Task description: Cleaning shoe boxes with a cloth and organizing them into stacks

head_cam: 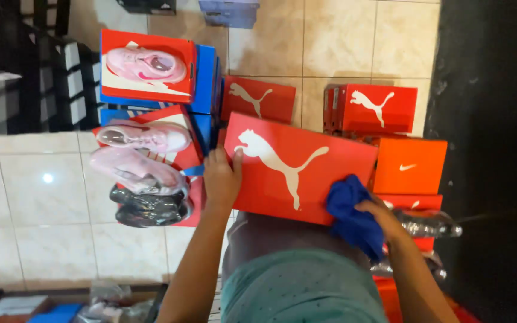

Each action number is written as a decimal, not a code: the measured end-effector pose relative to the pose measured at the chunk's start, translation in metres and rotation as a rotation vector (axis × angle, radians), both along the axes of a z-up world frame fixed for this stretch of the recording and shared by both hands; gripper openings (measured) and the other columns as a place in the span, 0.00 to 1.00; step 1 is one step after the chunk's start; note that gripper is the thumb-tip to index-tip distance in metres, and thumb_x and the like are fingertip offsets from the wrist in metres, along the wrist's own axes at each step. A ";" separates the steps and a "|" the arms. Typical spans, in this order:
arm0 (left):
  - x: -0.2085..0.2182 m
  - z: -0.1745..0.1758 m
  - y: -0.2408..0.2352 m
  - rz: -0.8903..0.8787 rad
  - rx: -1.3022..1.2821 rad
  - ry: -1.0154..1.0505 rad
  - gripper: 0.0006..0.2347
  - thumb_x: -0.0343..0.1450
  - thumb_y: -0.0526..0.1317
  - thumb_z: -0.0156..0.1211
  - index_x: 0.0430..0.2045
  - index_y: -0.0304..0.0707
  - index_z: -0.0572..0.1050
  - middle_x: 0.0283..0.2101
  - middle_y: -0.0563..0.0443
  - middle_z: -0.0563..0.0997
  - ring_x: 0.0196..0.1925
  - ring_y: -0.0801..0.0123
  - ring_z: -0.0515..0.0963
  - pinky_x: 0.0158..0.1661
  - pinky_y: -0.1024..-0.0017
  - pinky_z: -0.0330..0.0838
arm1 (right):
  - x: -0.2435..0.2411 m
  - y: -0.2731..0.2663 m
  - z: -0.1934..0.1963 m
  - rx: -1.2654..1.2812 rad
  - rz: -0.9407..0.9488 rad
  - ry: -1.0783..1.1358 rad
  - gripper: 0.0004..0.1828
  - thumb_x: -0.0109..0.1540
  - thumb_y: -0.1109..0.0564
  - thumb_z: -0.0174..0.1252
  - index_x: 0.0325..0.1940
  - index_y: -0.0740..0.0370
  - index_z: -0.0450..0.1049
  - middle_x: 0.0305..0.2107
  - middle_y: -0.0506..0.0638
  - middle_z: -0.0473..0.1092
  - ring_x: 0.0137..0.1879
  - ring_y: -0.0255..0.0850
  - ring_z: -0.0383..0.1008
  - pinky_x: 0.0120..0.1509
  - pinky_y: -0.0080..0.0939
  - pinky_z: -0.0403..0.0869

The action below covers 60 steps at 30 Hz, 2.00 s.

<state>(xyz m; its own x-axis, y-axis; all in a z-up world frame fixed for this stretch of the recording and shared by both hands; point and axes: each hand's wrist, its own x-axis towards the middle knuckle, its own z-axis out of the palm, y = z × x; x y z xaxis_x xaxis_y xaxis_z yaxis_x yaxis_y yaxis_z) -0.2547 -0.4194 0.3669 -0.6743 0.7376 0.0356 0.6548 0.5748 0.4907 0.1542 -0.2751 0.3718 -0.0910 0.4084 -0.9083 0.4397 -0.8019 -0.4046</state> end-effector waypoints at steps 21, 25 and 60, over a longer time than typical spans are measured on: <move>-0.010 -0.049 -0.030 0.172 -0.120 -0.563 0.22 0.80 0.55 0.33 0.72 0.61 0.58 0.66 0.47 0.72 0.63 0.48 0.75 0.57 0.51 0.73 | -0.240 -0.098 -0.062 1.452 1.207 -0.308 0.41 0.61 0.35 0.55 0.77 0.44 0.58 0.77 0.64 0.44 0.81 0.66 0.35 0.74 0.79 0.39; -0.004 -0.103 -0.048 0.275 0.167 -0.624 0.19 0.82 0.51 0.34 0.56 0.52 0.76 0.50 0.45 0.82 0.54 0.51 0.81 0.52 0.59 0.75 | -0.323 -0.094 -0.038 1.422 1.246 -0.148 0.42 0.54 0.44 0.64 0.74 0.38 0.63 0.77 0.56 0.45 0.82 0.59 0.39 0.77 0.75 0.40; 0.001 -0.098 -0.050 0.356 -0.571 -0.386 0.25 0.75 0.65 0.45 0.56 0.52 0.77 0.37 0.30 0.85 0.42 0.34 0.84 0.44 0.41 0.76 | -0.277 0.140 -0.071 0.127 1.241 0.675 0.45 0.63 0.31 0.60 0.74 0.60 0.61 0.66 0.64 0.64 0.73 0.60 0.61 0.76 0.56 0.60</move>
